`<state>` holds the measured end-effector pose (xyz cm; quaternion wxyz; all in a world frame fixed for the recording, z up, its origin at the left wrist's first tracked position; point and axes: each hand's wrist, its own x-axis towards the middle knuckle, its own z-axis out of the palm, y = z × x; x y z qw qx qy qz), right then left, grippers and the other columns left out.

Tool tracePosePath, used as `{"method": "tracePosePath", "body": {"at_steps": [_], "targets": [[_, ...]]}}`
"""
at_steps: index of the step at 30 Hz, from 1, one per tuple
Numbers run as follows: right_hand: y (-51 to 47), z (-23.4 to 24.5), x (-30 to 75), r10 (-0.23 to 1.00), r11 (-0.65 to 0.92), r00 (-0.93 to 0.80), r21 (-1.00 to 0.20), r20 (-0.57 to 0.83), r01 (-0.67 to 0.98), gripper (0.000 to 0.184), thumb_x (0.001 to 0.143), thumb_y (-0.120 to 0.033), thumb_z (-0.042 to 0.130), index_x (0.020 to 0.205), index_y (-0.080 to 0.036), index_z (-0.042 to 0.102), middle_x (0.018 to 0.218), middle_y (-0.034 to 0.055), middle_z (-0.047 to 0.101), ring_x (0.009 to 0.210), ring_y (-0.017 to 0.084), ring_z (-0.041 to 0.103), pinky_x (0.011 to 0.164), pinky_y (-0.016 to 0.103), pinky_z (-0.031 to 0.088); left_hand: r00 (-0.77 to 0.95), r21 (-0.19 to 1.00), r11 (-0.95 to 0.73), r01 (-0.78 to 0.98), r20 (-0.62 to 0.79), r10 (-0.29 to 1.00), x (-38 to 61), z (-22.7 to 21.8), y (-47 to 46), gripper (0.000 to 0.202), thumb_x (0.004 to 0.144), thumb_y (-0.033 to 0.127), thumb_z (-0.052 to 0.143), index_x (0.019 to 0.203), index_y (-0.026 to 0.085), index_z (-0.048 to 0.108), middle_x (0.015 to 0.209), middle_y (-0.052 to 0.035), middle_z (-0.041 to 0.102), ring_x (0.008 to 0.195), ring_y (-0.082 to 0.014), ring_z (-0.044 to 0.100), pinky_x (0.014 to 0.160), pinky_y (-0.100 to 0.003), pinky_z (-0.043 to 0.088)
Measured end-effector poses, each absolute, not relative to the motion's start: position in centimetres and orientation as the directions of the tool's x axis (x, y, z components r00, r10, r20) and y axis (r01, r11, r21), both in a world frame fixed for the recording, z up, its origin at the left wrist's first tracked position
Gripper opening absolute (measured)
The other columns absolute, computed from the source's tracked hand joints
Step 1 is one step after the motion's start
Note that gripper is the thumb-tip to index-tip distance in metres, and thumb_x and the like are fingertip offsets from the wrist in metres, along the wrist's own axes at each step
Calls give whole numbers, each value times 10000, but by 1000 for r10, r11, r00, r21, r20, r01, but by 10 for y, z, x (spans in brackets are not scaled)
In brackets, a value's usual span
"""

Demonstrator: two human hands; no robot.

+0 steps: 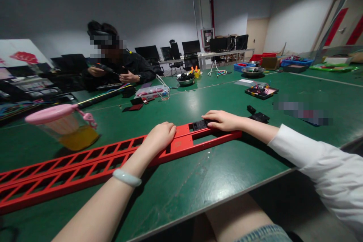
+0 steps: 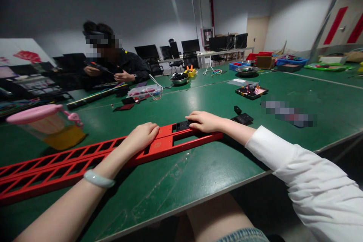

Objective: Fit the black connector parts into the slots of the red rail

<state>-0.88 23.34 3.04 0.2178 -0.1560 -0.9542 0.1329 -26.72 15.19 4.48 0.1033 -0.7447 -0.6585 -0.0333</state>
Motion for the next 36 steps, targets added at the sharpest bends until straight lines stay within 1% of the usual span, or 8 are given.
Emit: {"method": "tracePosePath", "body": {"at_steps": [10,16,21,26,31,36], "targets": [[235,31,-8,341,911,-847,-365,408,191,374,817,-260,478,1176,-155,497,1156,105,545,1044,190,503,909,344,378,117,-100,-101,990,178,977,-265,47,151,421,844,331,237,763,154,610,826,-81,617,767,-190,563,718,-271,405],[236,32,-7,317,913,-841,-381,438,146,377,780,-194,528,1156,-166,509,1146,94,547,1038,182,508,899,340,382,93,-82,-80,993,170,981,-264,48,150,410,841,335,252,749,159,611,823,-78,622,772,-188,566,724,-265,406],[236,33,-7,340,908,-846,-378,411,181,361,796,-237,516,1145,-145,521,1138,104,556,1031,181,515,894,318,386,113,-87,-98,991,179,977,-265,46,151,423,844,341,239,753,157,610,820,-80,620,766,-189,565,713,-266,407],[236,33,-7,349,903,-839,-388,416,183,351,794,-237,521,1136,-160,530,1127,91,568,1018,178,524,886,313,390,119,-97,-102,990,187,975,-266,46,151,419,845,347,243,753,160,607,824,-78,620,767,-184,563,715,-257,404],[238,31,-7,354,894,-838,-413,415,173,352,791,-245,527,1133,-164,534,1123,88,572,1011,178,528,880,313,394,99,-88,-84,993,172,980,-264,48,150,412,843,342,248,758,159,607,837,-78,623,774,-184,566,719,-258,407],[239,31,-7,385,876,-829,-443,405,190,343,796,-276,520,1117,-156,546,1105,89,584,999,174,536,876,300,398,104,-76,-92,993,177,979,-264,48,149,414,841,336,247,758,156,610,825,-84,618,775,-192,563,716,-270,408]]}}
